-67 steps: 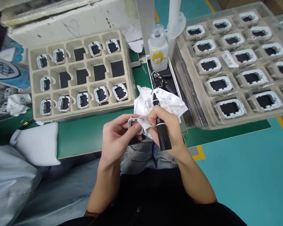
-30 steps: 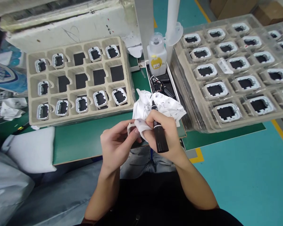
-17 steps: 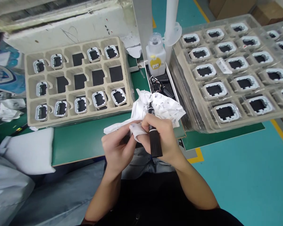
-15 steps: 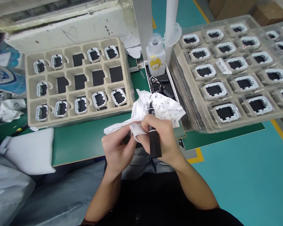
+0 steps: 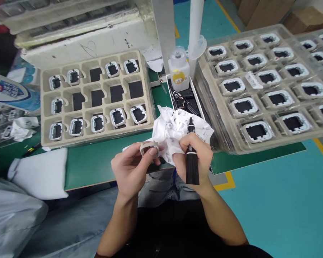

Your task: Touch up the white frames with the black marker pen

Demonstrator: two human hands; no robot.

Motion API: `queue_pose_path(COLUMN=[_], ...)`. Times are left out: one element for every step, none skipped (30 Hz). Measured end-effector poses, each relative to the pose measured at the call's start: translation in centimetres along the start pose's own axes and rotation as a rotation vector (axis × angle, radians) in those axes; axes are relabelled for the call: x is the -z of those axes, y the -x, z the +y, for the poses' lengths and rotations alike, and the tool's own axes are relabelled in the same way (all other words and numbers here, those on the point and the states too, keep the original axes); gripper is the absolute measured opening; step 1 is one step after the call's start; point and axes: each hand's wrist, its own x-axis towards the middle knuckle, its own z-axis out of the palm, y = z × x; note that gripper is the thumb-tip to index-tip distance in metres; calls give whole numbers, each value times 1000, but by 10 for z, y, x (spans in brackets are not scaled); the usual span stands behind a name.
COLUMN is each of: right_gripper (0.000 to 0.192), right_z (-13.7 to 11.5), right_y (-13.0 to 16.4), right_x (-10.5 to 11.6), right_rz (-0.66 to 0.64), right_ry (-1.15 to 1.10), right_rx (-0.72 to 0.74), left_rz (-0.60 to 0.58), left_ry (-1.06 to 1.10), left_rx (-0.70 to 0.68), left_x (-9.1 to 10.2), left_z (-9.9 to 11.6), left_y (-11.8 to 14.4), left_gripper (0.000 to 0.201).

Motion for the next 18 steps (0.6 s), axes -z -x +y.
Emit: queue_pose_path(right_gripper=[21,21,21,21,21,22,24,25,26,27,27,27,27,27,28,28,28,27], right_z=[0,0,-1,-1,-1,-2,-2,-2,-1,-1,0,1,1,2,2,2,2,1], right_y=[0,0,-1,-1,-2,-2,-2,-2,-2,-2,-2,-1,-1,-1,-1,-1,-1,-1], right_x=[1,2,3,3,4,5,5,5,5,5,5,4,4,4,4,4,4,4], right_rz=[-2,-6,-5,-7,-13,-21,-28,-30,-28,-22,-14,-13,-17,-19,-24,-25,-25,-20], right_ry=[6,9,6,3,2,4,9,14,19,19,13,6,-3,-15,-23,-26,-26,-22], right_rx=[-9,-9,-3,3,5,5,5,6,8,14,23,28,30,37,42,50,59,67], left_rz=[-7,-13,-16,-17,-14,-10,-6,-6,-5,-3,-2,1,5,10,14,14,14,11], left_ry=[76,145,203,247,279,302,322,338,350,360,366,370,374,379,386,394,404,414], left_rx=[42,74,100,123,147,171,193,213,228,238,245,250,256,261,266,273,278,283], left_x=[1,1,2,2,3,3,4,4,4,4,4,4,4,3,3,3,3,4], left_z=[1,2,3,4,5,6,6,7,7,8,8,8,9,9,9,9,9,10], left_y=[-1,-2,-3,-4,-5,-6,-7,-8,-8,-9,-9,-10,-10,-10,-10,-10,-10,-10], left_gripper=[8,9,11,13,15,17,19,20,22,22,23,23,23,23,23,23,22,21])
